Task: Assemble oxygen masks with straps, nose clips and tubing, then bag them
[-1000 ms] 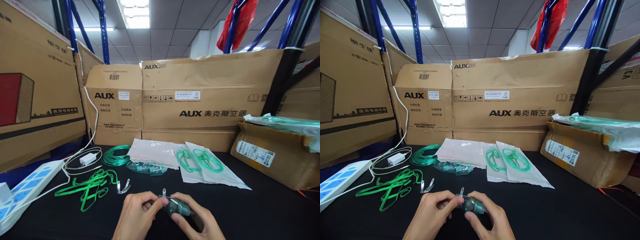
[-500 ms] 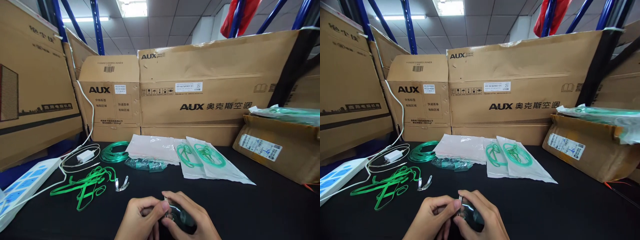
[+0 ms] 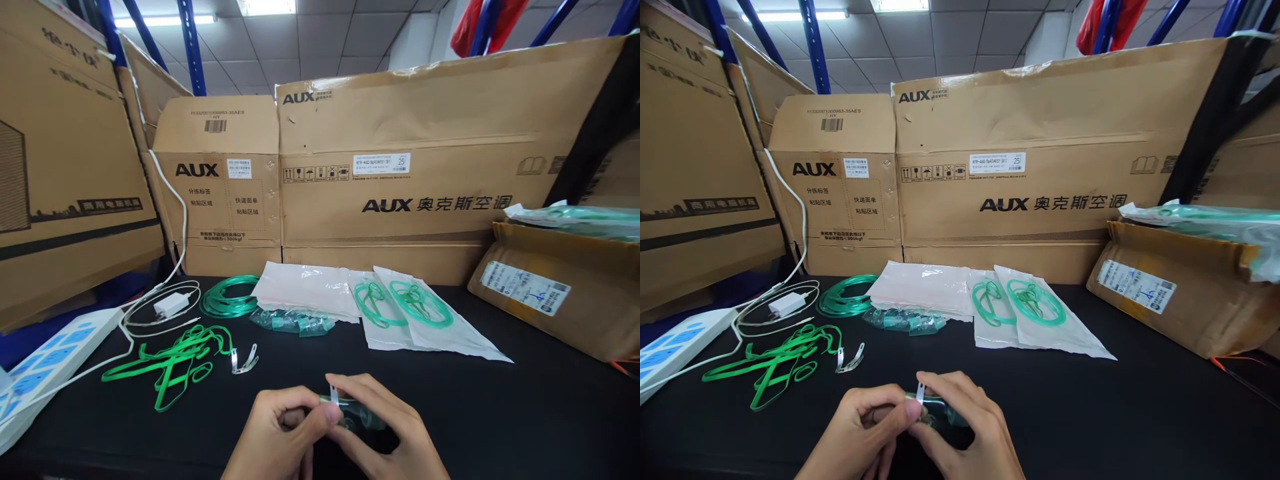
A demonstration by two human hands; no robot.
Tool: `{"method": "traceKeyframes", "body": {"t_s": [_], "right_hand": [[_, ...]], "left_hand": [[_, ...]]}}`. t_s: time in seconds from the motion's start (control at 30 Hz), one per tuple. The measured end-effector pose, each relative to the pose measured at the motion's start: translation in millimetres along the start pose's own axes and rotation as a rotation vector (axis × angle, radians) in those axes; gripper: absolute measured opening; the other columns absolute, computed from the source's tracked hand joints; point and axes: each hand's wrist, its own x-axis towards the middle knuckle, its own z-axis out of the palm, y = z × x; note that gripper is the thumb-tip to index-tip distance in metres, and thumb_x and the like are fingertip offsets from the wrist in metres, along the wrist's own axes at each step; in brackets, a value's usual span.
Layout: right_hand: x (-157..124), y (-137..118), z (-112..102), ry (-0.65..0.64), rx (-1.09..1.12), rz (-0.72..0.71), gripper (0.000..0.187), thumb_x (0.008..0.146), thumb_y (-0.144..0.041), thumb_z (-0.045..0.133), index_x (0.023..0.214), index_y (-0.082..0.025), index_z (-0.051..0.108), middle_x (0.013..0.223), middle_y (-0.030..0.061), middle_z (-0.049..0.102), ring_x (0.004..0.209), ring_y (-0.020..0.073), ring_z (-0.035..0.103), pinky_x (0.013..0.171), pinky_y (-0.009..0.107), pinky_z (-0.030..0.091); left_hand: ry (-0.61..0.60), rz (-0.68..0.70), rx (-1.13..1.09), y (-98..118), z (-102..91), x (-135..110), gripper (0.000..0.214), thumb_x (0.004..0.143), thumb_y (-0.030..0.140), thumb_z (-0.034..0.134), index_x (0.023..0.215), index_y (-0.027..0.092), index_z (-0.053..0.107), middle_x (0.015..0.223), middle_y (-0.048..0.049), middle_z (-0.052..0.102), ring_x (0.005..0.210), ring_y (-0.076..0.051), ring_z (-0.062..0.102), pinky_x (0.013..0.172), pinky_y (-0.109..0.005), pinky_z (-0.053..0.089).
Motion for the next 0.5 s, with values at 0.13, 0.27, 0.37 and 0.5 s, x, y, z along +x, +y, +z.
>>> {"method": "traceKeyframes", "body": {"t_s": [0.13, 0.27, 0.37, 0.5], "right_hand": [[-3.6, 1.0, -0.6, 0.048, -0.056, -0.069, 0.048, 0.092, -0.027, 0.079, 0.138, -0.035, 0.069, 0.109, 0.0036, 0.080, 0.096, 0.0231, 0.078, 0.086, 0.031, 0.062], [-3.0, -3.1, -2.1, 0.056, -0.054, -0.107, 0.053, 0.081, -0.017, 0.087, 0.129, -0.030, 0.070, 0.108, 0.0013, 0.080, 0.093, 0.0207, 0.078, 0.085, 0.024, 0.062], [-1.2, -8.7, -1.3, 0.042, -0.041, -0.150, 0.038, 0.083, -0.012, 0.083, 0.115, -0.028, 0.070, 0.097, -0.0016, 0.078, 0.080, 0.0165, 0.076, 0.076, 0.019, 0.061], [0.2, -11.9, -0.3, 0.021, -0.039, -0.241, 0.031, 0.091, -0.009, 0.074, 0.116, -0.026, 0.067, 0.099, 0.0017, 0.076, 0.083, 0.0169, 0.075, 0.079, 0.021, 0.061]], "left_hand": [[0.012, 0.032, -0.020, 2.4, 1.2, -2.2, 0.059, 0.080, 0.074, 0.075, 0.079, 0.015, 0.077, 0.047, 0.0033, 0.055, 0.035, -0.007, 0.041, 0.036, -0.019, 0.024], [0.021, 0.042, -0.050, 3.2, 0.1, -2.8, 0.061, 0.084, 0.073, 0.071, 0.085, 0.013, 0.077, 0.042, 0.0067, 0.049, 0.033, -0.006, 0.036, 0.035, -0.017, 0.024], [0.026, 0.033, -0.066, 0.8, -0.5, -1.9, 0.061, 0.086, 0.074, 0.068, 0.086, 0.014, 0.076, 0.040, 0.0075, 0.048, 0.031, -0.006, 0.035, 0.035, -0.016, 0.026], [0.033, 0.038, -0.072, -3.7, 0.9, -0.3, 0.060, 0.086, 0.075, 0.068, 0.079, 0.015, 0.070, 0.040, 0.0074, 0.048, 0.032, -0.006, 0.034, 0.034, -0.015, 0.024]]}}
